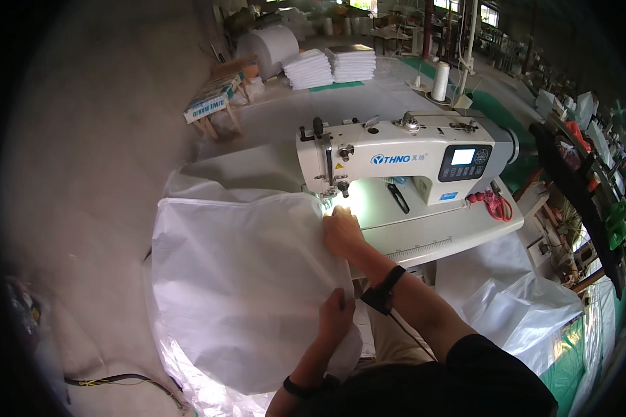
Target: Sewing large white plastic sheets together using an industrial sewing machine.
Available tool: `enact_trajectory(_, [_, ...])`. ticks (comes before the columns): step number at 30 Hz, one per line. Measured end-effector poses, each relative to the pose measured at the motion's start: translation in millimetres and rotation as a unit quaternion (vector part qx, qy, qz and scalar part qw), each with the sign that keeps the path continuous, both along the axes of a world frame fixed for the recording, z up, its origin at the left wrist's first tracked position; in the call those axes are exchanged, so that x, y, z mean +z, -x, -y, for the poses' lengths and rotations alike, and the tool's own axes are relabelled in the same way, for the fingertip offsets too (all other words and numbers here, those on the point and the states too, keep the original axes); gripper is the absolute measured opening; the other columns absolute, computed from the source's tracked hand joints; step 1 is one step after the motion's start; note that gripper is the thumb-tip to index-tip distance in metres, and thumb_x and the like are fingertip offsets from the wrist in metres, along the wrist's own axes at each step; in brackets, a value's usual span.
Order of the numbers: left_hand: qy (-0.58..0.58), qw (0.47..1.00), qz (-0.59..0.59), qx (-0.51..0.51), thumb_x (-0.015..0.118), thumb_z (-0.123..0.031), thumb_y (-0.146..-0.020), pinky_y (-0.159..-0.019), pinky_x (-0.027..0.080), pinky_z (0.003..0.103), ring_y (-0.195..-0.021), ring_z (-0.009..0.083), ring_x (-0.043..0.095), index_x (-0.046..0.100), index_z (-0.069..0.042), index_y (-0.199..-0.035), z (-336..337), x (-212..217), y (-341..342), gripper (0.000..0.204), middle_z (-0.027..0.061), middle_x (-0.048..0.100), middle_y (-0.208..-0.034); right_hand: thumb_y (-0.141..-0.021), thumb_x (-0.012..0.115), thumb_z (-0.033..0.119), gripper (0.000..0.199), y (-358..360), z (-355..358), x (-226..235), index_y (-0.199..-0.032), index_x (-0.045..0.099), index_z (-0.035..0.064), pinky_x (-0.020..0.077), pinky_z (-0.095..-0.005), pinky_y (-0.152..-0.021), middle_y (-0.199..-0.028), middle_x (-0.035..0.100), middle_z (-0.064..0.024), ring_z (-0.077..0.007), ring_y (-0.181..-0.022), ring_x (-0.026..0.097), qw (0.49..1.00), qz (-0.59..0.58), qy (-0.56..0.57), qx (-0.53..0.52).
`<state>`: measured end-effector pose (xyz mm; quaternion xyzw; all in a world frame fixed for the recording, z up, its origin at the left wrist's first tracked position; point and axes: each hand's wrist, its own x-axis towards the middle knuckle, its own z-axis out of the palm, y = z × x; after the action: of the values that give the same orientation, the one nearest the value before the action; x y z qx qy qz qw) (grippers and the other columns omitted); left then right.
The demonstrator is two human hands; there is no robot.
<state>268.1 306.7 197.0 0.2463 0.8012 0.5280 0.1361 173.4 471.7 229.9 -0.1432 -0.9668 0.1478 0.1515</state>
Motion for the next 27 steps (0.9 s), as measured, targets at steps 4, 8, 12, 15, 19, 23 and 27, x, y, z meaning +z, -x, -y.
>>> enact_trajectory(4, [0.033,0.999,-0.038,0.011,0.059,-0.015,-0.078,-0.054,0.040,0.035,-0.054,0.0230,0.049,0.049,0.001,-0.079,0.7,15.6,-2.3,0.019,0.0163,0.049,-0.062,-0.082,0.047,0.011,0.027,-21.6,1.4,-18.2,-0.104,0.058,0.0001,0.0440,-0.0407,-0.081,-0.101,0.053,-0.0200,-0.0334,-0.095,0.053,0.988,-0.117,0.095,-0.029])
enact_trajectory(8, [0.042,0.995,-0.088,0.025,0.055,-0.015,-0.081,-0.060,0.044,0.042,-0.069,0.0392,0.056,0.053,0.000,-0.081,7.5,36.2,-4.8,0.015,0.0198,0.056,-0.075,-0.092,0.045,0.023,0.027,-86.1,34.5,-31.2,-0.106,0.054,0.0012,0.0460,-0.0341,-0.076,-0.091,0.057,-0.0116,-0.0244,-0.085,0.056,0.862,-0.119,0.485,-0.088])
enact_trajectory(12, [0.102,0.967,-0.232,0.014,0.053,-0.013,-0.081,-0.062,0.047,0.044,-0.071,0.0382,0.059,0.055,-0.002,-0.077,0.2,63.1,-11.7,0.012,0.0183,0.058,-0.077,-0.096,0.039,0.031,0.033,-131.2,87.1,-82.1,-0.110,0.055,0.0046,0.0450,-0.0267,-0.077,-0.089,0.055,-0.0044,-0.0150,-0.086,0.054,0.544,-0.189,0.791,0.205])
enact_trajectory(15, [0.211,0.941,-0.265,0.015,0.052,-0.015,-0.080,-0.063,0.048,0.046,-0.071,0.0379,0.060,0.056,-0.002,-0.076,2.2,67.1,-14.1,0.014,0.0175,0.060,-0.077,-0.091,0.047,0.029,0.032,-131.1,90.8,-112.5,-0.110,0.055,0.0043,0.0456,-0.0278,-0.079,-0.093,0.057,-0.0081,-0.0161,-0.090,0.056,0.652,-0.146,0.705,0.238])
enact_trajectory(19, [0.278,0.927,-0.251,0.021,0.054,-0.020,-0.080,-0.063,0.047,0.046,-0.069,0.0382,0.060,0.057,-0.003,-0.076,3.1,58.2,-19.6,0.017,0.0174,0.061,-0.073,-0.084,0.057,0.027,0.035,-135.2,84.7,-136.3,-0.110,0.055,0.0038,0.0464,-0.0293,-0.082,-0.099,0.059,-0.0131,-0.0177,-0.096,0.057,0.783,-0.085,0.558,0.262])
enact_trajectory(23, [0.203,0.967,-0.153,0.027,0.055,-0.020,-0.078,-0.062,0.047,0.044,-0.070,0.0394,0.059,0.056,-0.002,-0.076,19.3,37.5,-17.2,0.018,0.0186,0.061,-0.072,-0.072,0.070,0.026,0.047,-128.4,61.7,-66.8,-0.109,0.054,0.0011,0.0496,-0.0386,-0.076,-0.093,0.062,-0.0208,-0.0277,-0.092,0.062,0.864,0.276,0.381,0.178])
enact_trajectory(27, [0.086,0.993,-0.081,0.019,0.057,-0.020,-0.079,-0.061,0.046,0.037,-0.061,0.0292,0.058,0.057,0.000,-0.080,15.1,30.6,-22.8,0.020,0.0176,0.058,-0.067,-0.083,0.054,0.020,0.028,-92.9,17.5,-41.4,-0.099,0.053,-0.0026,0.0482,-0.0484,-0.069,-0.085,0.064,-0.0223,-0.0372,-0.080,0.063,0.977,-0.075,0.199,-0.008])
